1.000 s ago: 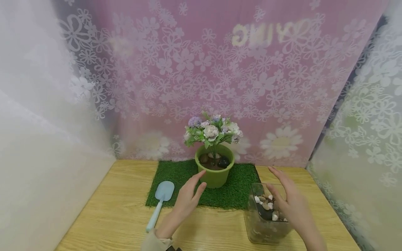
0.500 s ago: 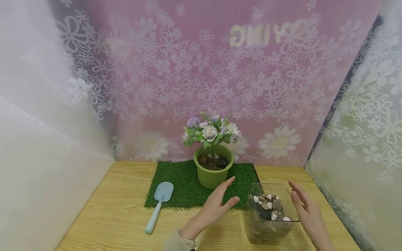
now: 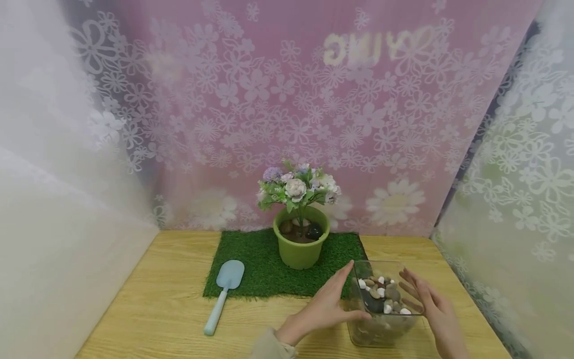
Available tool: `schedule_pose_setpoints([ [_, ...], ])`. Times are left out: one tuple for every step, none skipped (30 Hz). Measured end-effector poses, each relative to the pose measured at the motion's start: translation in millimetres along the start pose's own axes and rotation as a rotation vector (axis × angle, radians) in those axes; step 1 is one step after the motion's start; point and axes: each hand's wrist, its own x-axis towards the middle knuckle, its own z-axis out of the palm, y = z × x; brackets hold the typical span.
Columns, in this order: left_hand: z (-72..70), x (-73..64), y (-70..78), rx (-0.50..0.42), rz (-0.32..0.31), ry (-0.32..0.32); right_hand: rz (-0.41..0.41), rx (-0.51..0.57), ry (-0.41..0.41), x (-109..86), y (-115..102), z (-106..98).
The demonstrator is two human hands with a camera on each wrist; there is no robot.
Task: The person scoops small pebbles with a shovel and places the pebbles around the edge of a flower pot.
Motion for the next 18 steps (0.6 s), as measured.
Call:
schedule_pose_setpoints([
  [1.3, 0.6, 0.1, 0.001, -0.004, -0.001, 0.004, 0.007, 0.008, -0.5, 0.4, 1.0],
  [2.6, 1.1, 0.4, -0.001, -0.007, 0.000, 0.010, 0.011, 0.017, -0.9, 0.7, 1.9],
  [4.0, 1.7, 0.8, 0.000, -0.011, 0.001, 0.014, 0.015, 0.027, -1.3, 0.8, 2.4],
  [4.3, 1.6, 0.8, 0.001, -0.018, 0.006, 0.019, 0.025, 0.034, -0.5, 1.2, 4.0],
  [4.6, 1.6, 0.7, -0.001, -0.026, 0.011, 0.021, 0.034, 0.037, 0.2, 1.6, 5.0],
  [4.9, 1.6, 0.5, -0.003, -0.034, 0.015, 0.020, 0.049, 0.038, 0.7, 1.7, 5.8],
  [5.2, 1.7, 0.3, -0.006, -0.039, 0.018, 0.020, 0.059, 0.036, 1.2, 1.9, 6.5],
  [5.2, 1.7, 0.4, -0.011, -0.047, 0.020, 0.019, 0.072, 0.032, 1.5, 2.2, 6.7],
  [5.1, 1.6, 0.6, -0.013, -0.054, 0.021, 0.021, 0.087, 0.030, 1.8, 2.3, 6.7],
  [4.8, 1.6, 0.8, -0.014, -0.058, 0.021, 0.025, 0.099, 0.027, 2.0, 2.5, 6.6],
  [4.4, 1.6, 0.8, -0.015, -0.060, 0.020, 0.022, 0.108, 0.022, 2.2, 2.8, 6.3],
  [4.3, 1.6, 1.0, -0.010, -0.061, 0.021, 0.022, 0.124, 0.025, 2.3, 3.1, 6.3],
  [4.3, 1.5, 1.1, -0.005, -0.059, 0.020, 0.025, 0.135, 0.030, 2.7, 3.7, 6.2],
  [4.3, 1.3, 1.4, -0.003, -0.059, 0.020, 0.026, 0.145, 0.036, 2.7, 4.3, 5.9],
  [4.6, 1.4, 1.2, 0.002, -0.055, 0.020, 0.027, 0.157, 0.046, 2.7, 4.9, 5.8],
  [4.9, 1.3, 1.1, 0.002, -0.052, 0.020, 0.024, 0.169, 0.055, 2.6, 5.7, 5.7],
  [5.2, 1.1, 0.9, 0.000, -0.051, 0.021, 0.021, 0.182, 0.064, 2.4, 6.6, 5.8],
  [5.6, 0.7, 0.8, 0.000, -0.051, 0.022, 0.018, 0.192, 0.071, 2.2, 7.4, 6.2],
])
